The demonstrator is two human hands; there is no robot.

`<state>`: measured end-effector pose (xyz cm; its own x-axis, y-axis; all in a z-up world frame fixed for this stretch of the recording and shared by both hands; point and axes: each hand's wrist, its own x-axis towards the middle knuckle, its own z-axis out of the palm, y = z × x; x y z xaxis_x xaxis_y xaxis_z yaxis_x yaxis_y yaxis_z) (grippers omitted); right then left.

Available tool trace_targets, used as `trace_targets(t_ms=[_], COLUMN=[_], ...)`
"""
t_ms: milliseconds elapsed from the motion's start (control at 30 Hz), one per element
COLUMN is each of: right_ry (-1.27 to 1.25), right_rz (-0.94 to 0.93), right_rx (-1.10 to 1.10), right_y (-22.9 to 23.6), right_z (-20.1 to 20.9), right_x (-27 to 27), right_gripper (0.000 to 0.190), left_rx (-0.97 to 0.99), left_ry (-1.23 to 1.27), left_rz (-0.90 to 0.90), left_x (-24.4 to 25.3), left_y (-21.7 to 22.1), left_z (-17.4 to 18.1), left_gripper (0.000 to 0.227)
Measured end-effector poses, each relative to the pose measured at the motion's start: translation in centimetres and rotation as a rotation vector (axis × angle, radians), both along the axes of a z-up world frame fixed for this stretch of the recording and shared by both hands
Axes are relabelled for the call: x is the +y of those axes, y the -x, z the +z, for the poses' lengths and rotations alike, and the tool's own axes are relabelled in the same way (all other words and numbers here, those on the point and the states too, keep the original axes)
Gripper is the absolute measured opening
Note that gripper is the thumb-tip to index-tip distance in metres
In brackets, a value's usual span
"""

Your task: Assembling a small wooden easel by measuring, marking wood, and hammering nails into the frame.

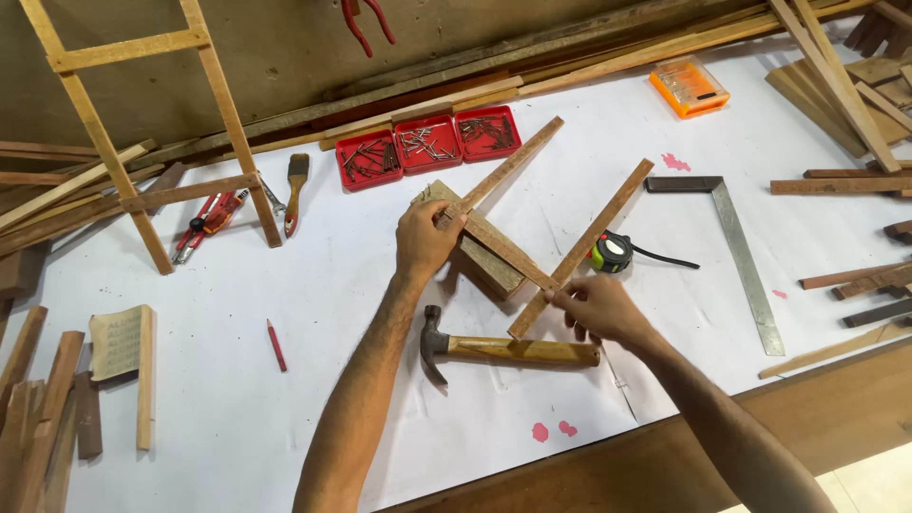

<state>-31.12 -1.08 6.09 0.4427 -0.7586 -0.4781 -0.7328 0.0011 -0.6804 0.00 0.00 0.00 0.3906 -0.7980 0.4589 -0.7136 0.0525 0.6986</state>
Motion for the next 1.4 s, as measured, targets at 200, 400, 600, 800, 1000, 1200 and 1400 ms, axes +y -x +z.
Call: trace_targets(t_ms=[200,400,600,800,1000,1200,1400], right_ry=[1.002,0.646,0.500,0.549,0.413,0.450,0.488], right_rz=[0.082,0.137,0.003,0.040,0.367,0.575,0.549], right_rx=[0.216,0.186,0.317,0.037,0.295,0.147,0.009], right_y=[4.3,4.1,4.1,2.8,-2.8,-3.4,-2.8], right_z=[-2.8,-4.6,0.5,0.5,3.1,3.2,1.5], right_x=[-5.9,-8.8,-7.3,-8.5,-6.2,-7.5,-7.4], right_gripper=[0.042,0.068,0.061,0.048,0.049,0.019,0.025], left_rx=[-0.194,-0.091,-0.203,-0.251,-0.199,-0.173,-0.224], left_ry=[-0.119,-0.224,0.023,-0.017,0.016,-0.023,-0.004], left_rz=[0.128,0.082,0.046,-0.105,-0.078,-0.069,-0.041], left_x=[1.8,1.2,2.2,3.4,2.2,1.5,1.7], left_y=[1.6,1.0,0.6,-0.4,-1.6,-2.8,-2.3], left_z=[3.3,1.3,0.4,1.6,0.6,-0.5,-1.0], left_gripper=[0.040,0.038,0.023,0.029,0.028,0.025,0.026])
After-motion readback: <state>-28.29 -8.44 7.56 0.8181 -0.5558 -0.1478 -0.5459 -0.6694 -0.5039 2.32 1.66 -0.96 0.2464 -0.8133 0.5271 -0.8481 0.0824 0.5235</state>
